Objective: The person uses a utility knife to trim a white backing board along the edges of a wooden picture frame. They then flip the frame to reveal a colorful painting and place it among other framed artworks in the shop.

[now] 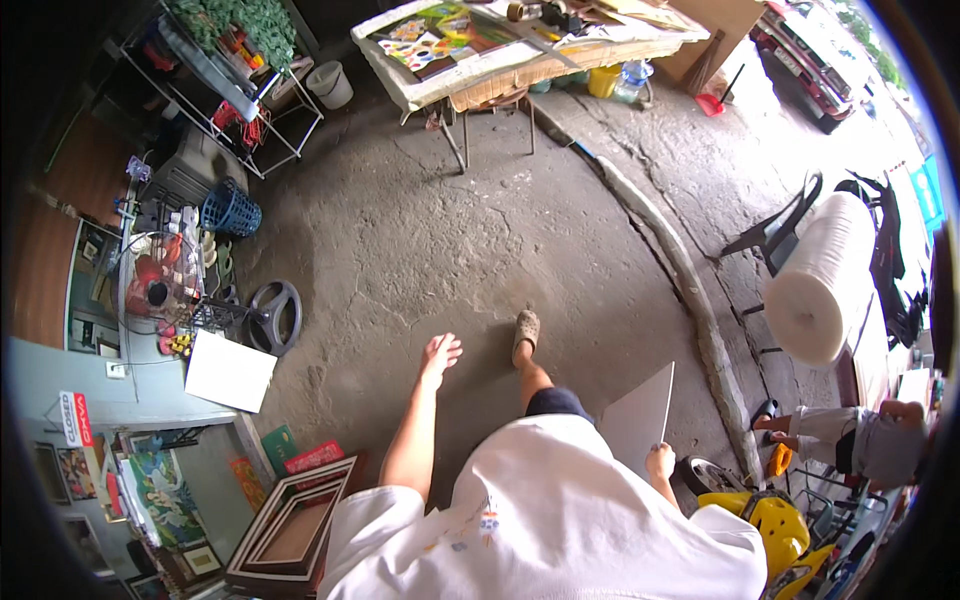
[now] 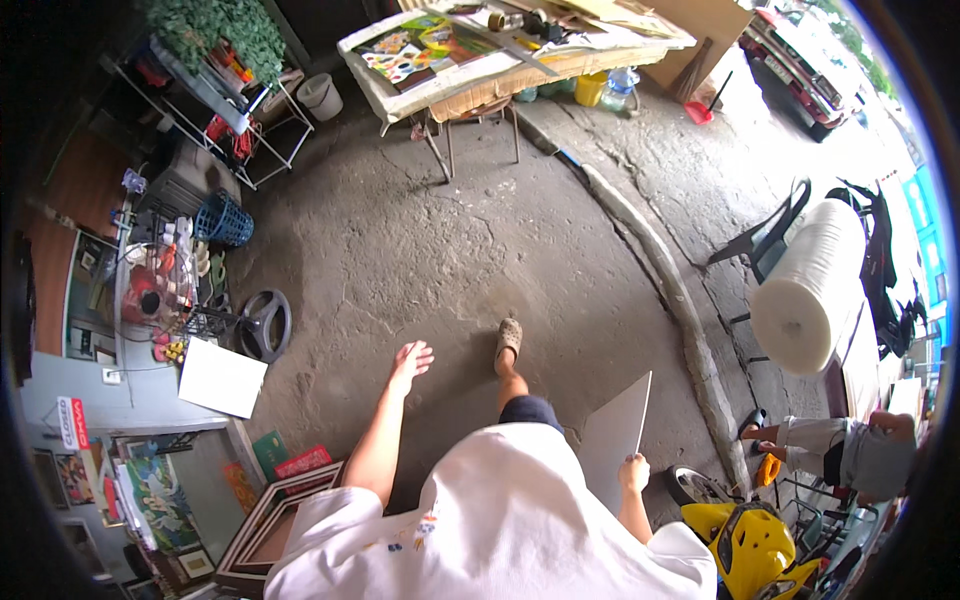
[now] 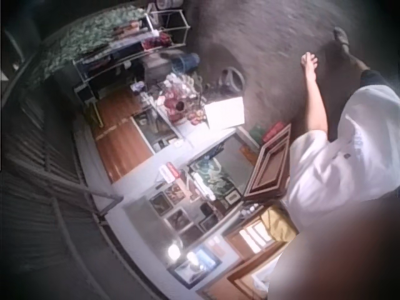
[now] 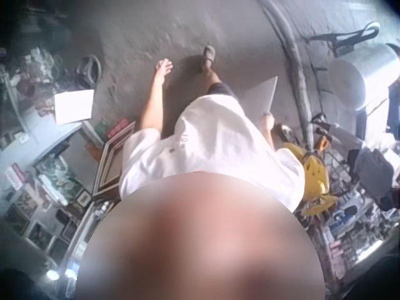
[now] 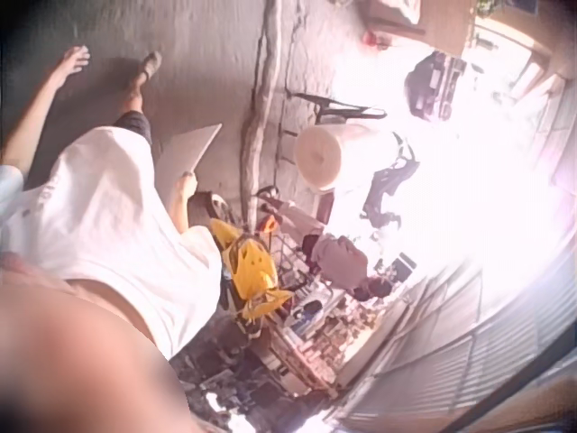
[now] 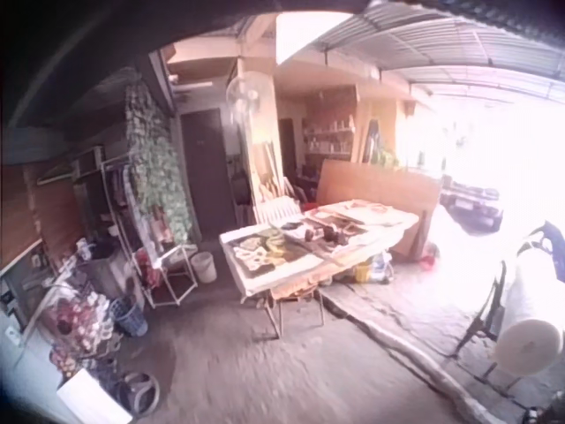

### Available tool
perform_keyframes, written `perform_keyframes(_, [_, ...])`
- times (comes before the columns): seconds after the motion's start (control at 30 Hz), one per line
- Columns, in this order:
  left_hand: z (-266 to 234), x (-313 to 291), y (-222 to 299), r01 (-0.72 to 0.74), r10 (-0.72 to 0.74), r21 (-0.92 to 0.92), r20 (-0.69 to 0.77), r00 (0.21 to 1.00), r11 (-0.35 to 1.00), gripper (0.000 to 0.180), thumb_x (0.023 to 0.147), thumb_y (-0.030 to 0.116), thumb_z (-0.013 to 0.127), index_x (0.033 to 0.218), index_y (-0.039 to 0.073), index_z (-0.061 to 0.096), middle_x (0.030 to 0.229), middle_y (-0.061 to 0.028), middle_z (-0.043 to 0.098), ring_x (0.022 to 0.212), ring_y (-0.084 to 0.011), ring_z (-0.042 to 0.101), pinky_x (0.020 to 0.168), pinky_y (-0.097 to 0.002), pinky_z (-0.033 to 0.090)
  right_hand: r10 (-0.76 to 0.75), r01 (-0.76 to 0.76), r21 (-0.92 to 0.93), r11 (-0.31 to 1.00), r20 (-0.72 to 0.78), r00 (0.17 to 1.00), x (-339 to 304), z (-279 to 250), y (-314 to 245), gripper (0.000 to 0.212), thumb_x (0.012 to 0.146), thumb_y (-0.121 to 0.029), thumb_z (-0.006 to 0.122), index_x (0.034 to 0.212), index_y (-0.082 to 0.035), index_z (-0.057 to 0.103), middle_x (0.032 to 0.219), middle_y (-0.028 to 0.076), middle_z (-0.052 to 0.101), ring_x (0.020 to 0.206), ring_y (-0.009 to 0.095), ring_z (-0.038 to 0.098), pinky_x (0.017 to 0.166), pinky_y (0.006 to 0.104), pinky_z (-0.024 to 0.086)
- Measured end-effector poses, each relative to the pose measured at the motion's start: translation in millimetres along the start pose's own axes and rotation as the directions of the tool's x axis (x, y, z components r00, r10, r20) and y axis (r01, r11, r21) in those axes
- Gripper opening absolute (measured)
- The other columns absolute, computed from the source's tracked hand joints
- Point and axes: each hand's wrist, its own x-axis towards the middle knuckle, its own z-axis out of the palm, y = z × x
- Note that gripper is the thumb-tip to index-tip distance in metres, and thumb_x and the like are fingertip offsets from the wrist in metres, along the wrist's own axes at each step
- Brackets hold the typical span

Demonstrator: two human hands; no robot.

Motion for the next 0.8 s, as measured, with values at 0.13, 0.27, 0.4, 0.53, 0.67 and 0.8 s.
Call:
perform_keyframes(0.13, [58, 84, 66, 0.165, -0.160, -0.065, 0.074, 0.984, 0.984, 0.038, 0.099, 0.042, 0.058, 0.119, 0.010, 0.060, 0.111, -0.0067, 0.071, 0.094, -0.0187, 0.070, 0.077, -0.0341, 0.054, 0.152, -0.153, 0.032, 0.988, 0.041, 0.988, 65, -6, -76, 0.023, 0.091, -0.020, 0.062, 0.101, -0.001, 0.071, 0.099, 0.025, 0.071, 0.099, 0.039, 0.070, 0.087, 0.0477, 0.055])
perform_keyframes(0.27, [83, 186, 154, 0.178, -0.162, -0.195, 0.098, 0.982, 0.964, 0.040, 0.099, 0.043, 0.057, 0.122, 0.010, 0.059, 0.116, -0.0073, 0.070, 0.098, -0.0200, 0.070, 0.080, -0.0361, 0.054, 0.138, -0.136, 0.062, 0.989, -0.033, 0.990, 109, -33, -172, 0.025, 0.093, -0.020, 0.060, 0.102, 0.000, 0.069, 0.098, 0.025, 0.071, 0.098, 0.041, 0.069, 0.084, 0.0479, 0.054])
perform_keyframes(0.4, [139, 304, 295, 0.054, 0.003, -0.366, 0.154, 0.988, 0.929, 0.044, 0.100, 0.041, 0.055, 0.128, 0.007, 0.055, 0.120, -0.0081, 0.069, 0.105, -0.0214, 0.068, 0.085, -0.0363, 0.053, 0.142, -0.103, 0.231, 0.967, -0.162, 0.976, 130, -66, -250, 0.028, 0.095, -0.025, 0.060, 0.103, 0.001, 0.067, 0.094, 0.026, 0.070, 0.090, 0.043, 0.068, 0.077, 0.0484, 0.052])
perform_keyframes(0.53, [173, 442, 424, 0.013, 0.092, -0.514, 0.177, 0.980, 0.858, 0.045, 0.100, 0.039, 0.053, 0.128, 0.004, 0.053, 0.120, -0.0084, 0.066, 0.110, -0.0220, 0.065, 0.091, -0.0380, 0.051, 0.141, 0.071, 0.391, 0.918, -0.486, 0.862, 124, -99, -349, 0.027, 0.101, -0.024, 0.053, 0.100, 0.002, 0.061, 0.085, 0.028, 0.065, 0.077, 0.045, 0.063, 0.069, 0.0481, 0.047])
perform_keyframes(0.67, [162, 594, 517, 0.001, 0.096, -0.592, 0.133, 0.986, 0.806, 0.049, 0.099, 0.038, 0.056, 0.133, 0.003, 0.047, 0.131, -0.0101, 0.058, 0.122, -0.0262, 0.058, 0.099, -0.0450, 0.049, 0.309, -0.006, 0.477, 0.879, -0.560, 0.769, 121, -163, -461, 0.032, 0.105, -0.024, 0.049, 0.101, 0.006, 0.060, 0.083, 0.025, 0.062, 0.072, 0.036, 0.057, 0.070, 0.0427, 0.046])
perform_keyframes(0.8, [215, 678, 548, 0.122, -0.129, -0.710, 0.044, 0.991, 0.694, 0.062, 0.093, 0.036, 0.066, 0.140, 0.003, 0.041, 0.143, -0.0098, 0.043, 0.134, -0.0261, 0.047, 0.105, -0.0471, 0.041, 0.469, 0.106, 0.639, 0.762, -0.657, 0.590, 70, -227, -504, 0.044, 0.105, -0.034, 0.052, 0.112, 0.008, 0.060, 0.092, 0.015, 0.065, 0.082, 0.024, 0.056, 0.078, 0.0364, 0.048])
